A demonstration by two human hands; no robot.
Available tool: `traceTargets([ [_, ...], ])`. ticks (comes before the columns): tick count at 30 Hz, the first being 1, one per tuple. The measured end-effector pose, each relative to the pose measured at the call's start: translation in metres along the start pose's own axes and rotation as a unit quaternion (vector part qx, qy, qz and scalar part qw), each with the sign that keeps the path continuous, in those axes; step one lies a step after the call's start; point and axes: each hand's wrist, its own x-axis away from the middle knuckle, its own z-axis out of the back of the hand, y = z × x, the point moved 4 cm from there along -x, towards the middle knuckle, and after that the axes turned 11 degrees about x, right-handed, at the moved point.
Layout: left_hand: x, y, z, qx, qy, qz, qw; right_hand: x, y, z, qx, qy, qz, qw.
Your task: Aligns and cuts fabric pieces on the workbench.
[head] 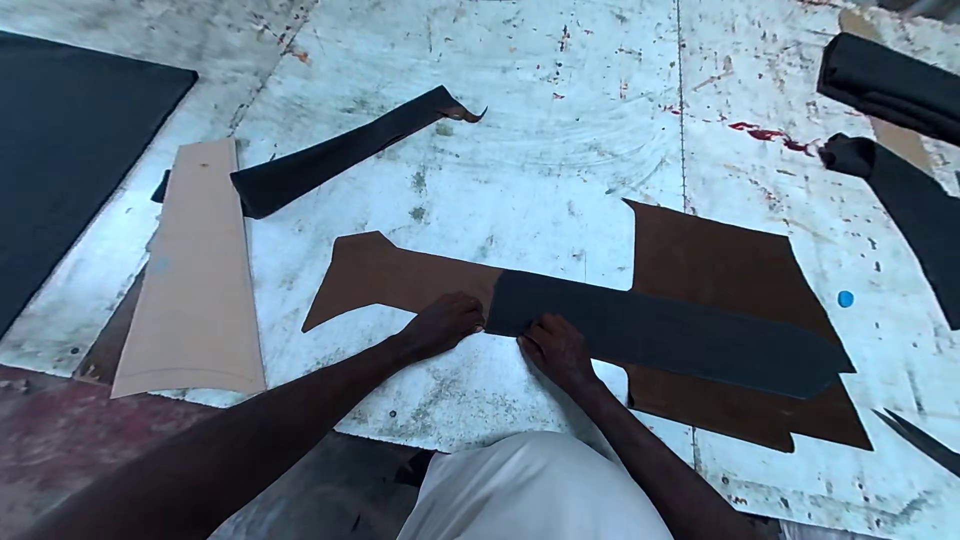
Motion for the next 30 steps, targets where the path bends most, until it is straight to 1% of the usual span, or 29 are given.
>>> traceTargets([
  [10,0.006,-0.001,0.002,-0.008,-0.019,0.009,1.0,-0.001,0.0,-0.002,0.007,-0.014,-0.01,1.0],
  [13,0.003,0.001,0.004,0.004,-0.009,0.018,1.0,0.0,0.0,-0.004,0.005,-0.006,-0.012,1.0],
  [17,-0.006,0.01,0.0,-0.009,-0.015,0.037,0.999,0.001,0.0,-0.003,0.005,-0.011,-0.017,1.0],
  [22,-0.011,0.014,-0.008,-0.02,-0.008,0.014,1.0,0.002,0.0,-0.004,0.006,-0.013,-0.02,1.0],
  [25,-0.012,0.015,-0.009,-0.023,-0.019,0.018,0.999,0.004,0.0,-0.004,0.009,-0.01,-0.017,1.0],
  [30,-0.009,0.015,-0.01,-0.02,-0.006,0.014,1.0,0.007,0.001,-0.002,-0.014,-0.021,-0.007,1.0],
])
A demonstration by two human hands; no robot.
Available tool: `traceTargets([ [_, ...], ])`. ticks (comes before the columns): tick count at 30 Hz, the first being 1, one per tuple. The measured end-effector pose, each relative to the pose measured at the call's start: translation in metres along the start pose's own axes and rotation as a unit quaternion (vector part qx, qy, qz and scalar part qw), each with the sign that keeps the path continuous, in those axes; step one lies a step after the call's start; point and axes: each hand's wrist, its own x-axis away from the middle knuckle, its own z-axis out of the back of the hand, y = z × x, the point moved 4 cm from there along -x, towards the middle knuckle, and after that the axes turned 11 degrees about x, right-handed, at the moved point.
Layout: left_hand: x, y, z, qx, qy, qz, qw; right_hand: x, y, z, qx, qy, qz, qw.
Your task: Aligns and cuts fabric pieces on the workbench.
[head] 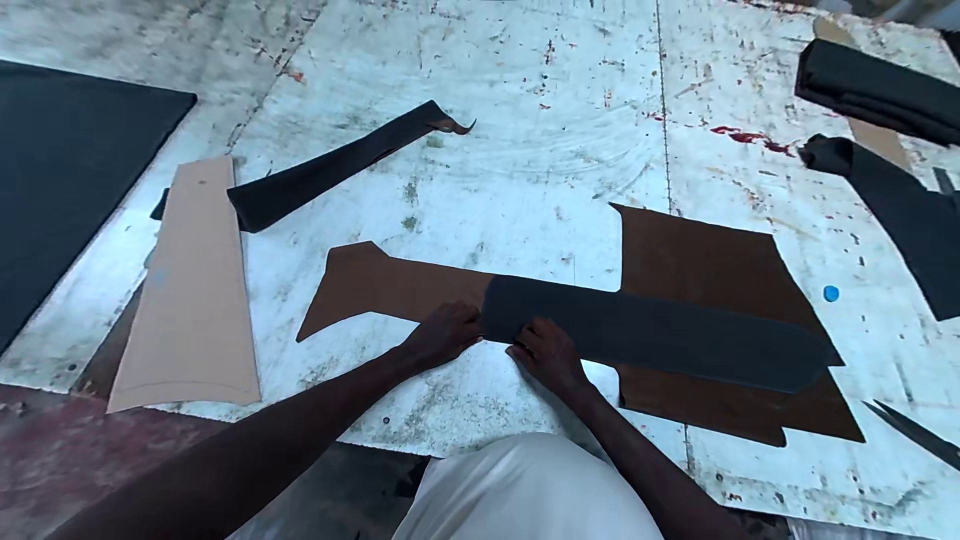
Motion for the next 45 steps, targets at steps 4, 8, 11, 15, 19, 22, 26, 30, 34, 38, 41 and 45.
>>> traceTargets([
  [4,0.0,0.0,0.0,0.017,0.004,0.004,1.0,0.021,-0.001,0.02,-0.021,0.044,0.002,0.999],
  [8,-0.005,0.009,0.006,0.016,0.017,0.025,0.999,0.066,0.016,0.032,0.004,0.078,-0.071,0.994],
  [11,-0.019,0.02,0.004,-0.022,0.033,0.041,0.998,0.093,0.035,0.037,0.032,0.066,-0.12,0.99],
  [15,-0.046,0.045,-0.022,-0.028,-0.008,0.008,1.0,0.101,0.051,0.044,0.07,0.016,-0.15,0.986],
  [19,-0.073,0.047,-0.048,-0.047,-0.082,-0.006,0.995,0.103,0.065,0.03,0.079,-0.026,-0.183,0.98],
  [22,-0.079,0.024,-0.055,-0.053,-0.102,0.014,0.993,0.108,0.07,0.019,0.105,-0.02,-0.178,0.978],
  [26,-0.077,0.01,-0.049,-0.066,-0.098,0.003,0.993,0.11,0.069,0.014,0.122,-0.029,-0.176,0.976],
  [30,-0.077,0.003,-0.047,-0.074,-0.097,0.011,0.992,0.111,0.068,0.014,0.134,-0.033,-0.173,0.975],
  [34,-0.08,-0.001,-0.046,-0.08,-0.095,0.015,0.992,0.113,0.066,0.017,0.136,-0.013,-0.16,0.978],
  [38,-0.078,-0.012,-0.036,-0.041,-0.028,0.055,0.997,0.114,0.065,0.015,0.133,-0.021,-0.151,0.979],
  [41,-0.071,-0.029,-0.019,-0.029,0.058,0.128,0.99,0.114,0.064,0.02,0.094,-0.014,-0.158,0.983],
  [45,-0.052,-0.044,-0.004,-0.014,0.104,0.171,0.98,0.091,0.064,0.033,0.061,0.023,-0.151,0.986],
])
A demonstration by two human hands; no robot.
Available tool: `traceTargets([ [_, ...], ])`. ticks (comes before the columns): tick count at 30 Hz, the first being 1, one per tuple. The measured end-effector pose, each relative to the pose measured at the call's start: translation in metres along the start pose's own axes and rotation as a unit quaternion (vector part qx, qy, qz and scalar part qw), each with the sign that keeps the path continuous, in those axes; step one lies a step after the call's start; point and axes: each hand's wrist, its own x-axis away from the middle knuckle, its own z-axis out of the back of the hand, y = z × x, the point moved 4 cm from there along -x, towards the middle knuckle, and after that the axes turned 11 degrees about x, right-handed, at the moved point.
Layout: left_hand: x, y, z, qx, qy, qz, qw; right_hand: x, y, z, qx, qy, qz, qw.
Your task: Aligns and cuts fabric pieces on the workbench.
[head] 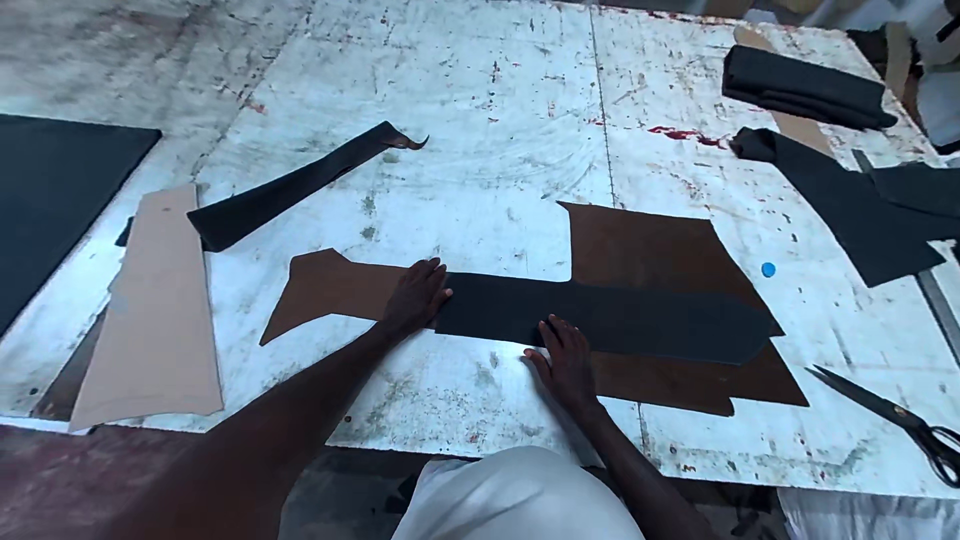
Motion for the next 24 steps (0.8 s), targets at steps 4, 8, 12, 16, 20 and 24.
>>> traceTargets([
  [4,0.02,-0.009,-0.005,-0.027,-0.004,0.003,1.0,-0.072,-0.016,0.005,-0.073,-0.007,0.029,0.997],
  [8,0.025,-0.011,-0.009,-0.053,0.0,0.019,0.998,-0.134,-0.024,-0.019,-0.084,-0.009,0.06,0.995],
  [12,0.024,-0.012,-0.01,-0.044,-0.005,0.018,0.999,-0.16,-0.051,0.006,-0.103,-0.1,0.064,0.988],
  [16,0.025,-0.013,-0.01,-0.037,-0.004,0.02,0.999,-0.192,-0.044,-0.038,-0.097,-0.087,0.103,0.986],
  [20,0.023,-0.012,-0.008,-0.045,-0.014,0.023,0.999,-0.201,-0.043,-0.046,-0.106,-0.14,0.09,0.98],
  [24,0.025,-0.009,-0.006,-0.04,-0.024,0.027,0.999,-0.204,-0.045,-0.044,-0.124,-0.172,0.072,0.975],
])
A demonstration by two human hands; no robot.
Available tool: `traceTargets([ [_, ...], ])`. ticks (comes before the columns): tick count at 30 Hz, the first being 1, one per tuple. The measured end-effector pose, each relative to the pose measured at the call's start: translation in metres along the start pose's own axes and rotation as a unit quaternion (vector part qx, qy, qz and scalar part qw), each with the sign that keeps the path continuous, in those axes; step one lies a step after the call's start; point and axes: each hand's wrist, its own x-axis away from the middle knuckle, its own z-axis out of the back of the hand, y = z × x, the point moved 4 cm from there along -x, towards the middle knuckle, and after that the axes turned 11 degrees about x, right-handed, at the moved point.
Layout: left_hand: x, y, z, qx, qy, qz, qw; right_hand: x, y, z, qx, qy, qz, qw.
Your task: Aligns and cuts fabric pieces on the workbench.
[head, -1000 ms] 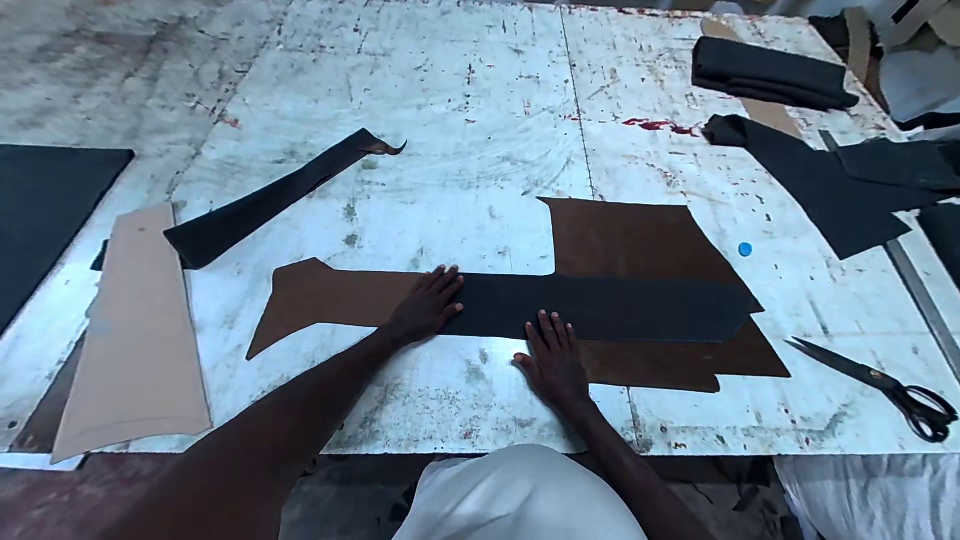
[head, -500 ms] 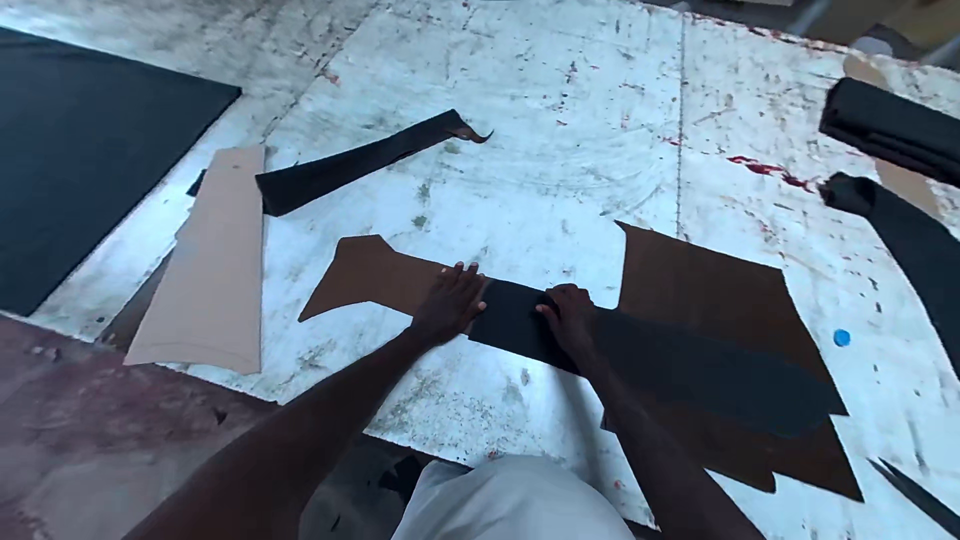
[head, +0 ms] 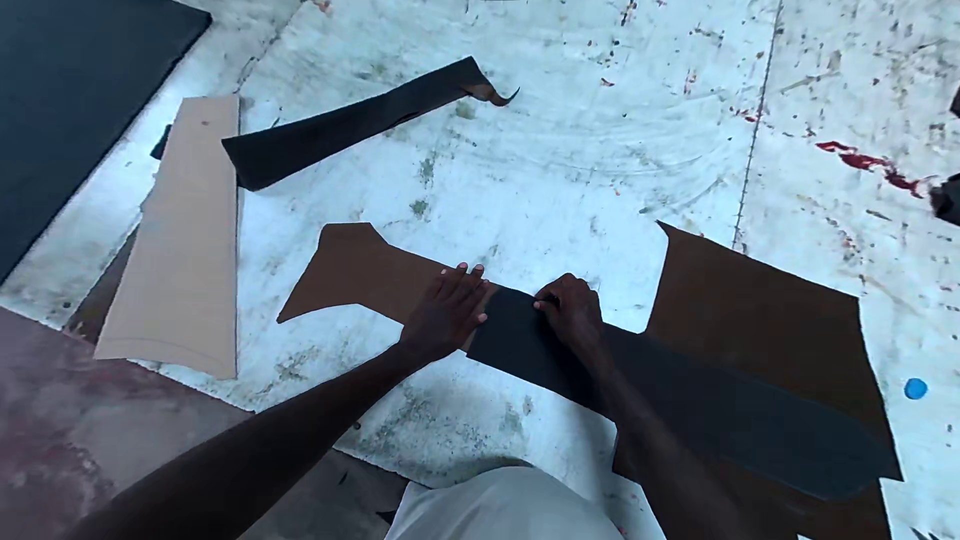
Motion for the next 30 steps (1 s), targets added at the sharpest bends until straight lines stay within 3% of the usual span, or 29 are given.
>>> traceTargets([
  [7,0.0,0.002,0.001,-0.001,-0.001,0.005,1.0,-0.003,0.0,0.003,-0.003,-0.022,-0.008,1.0],
  [12,-0.001,0.005,0.003,0.004,0.006,0.004,1.0,0.024,-0.016,0.004,0.03,0.104,0.039,0.993],
  [19,-0.002,0.005,0.001,0.008,0.022,-0.01,1.0,0.095,-0.028,-0.011,0.035,0.145,0.062,0.987],
  [25,-0.003,0.005,-0.003,-0.003,0.029,-0.028,0.999,0.184,-0.006,0.026,-0.047,0.208,-0.015,0.977],
  [30,0.0,-0.006,-0.008,0.021,0.046,-0.038,0.998,0.315,0.061,0.043,-0.059,0.3,-0.18,0.935],
])
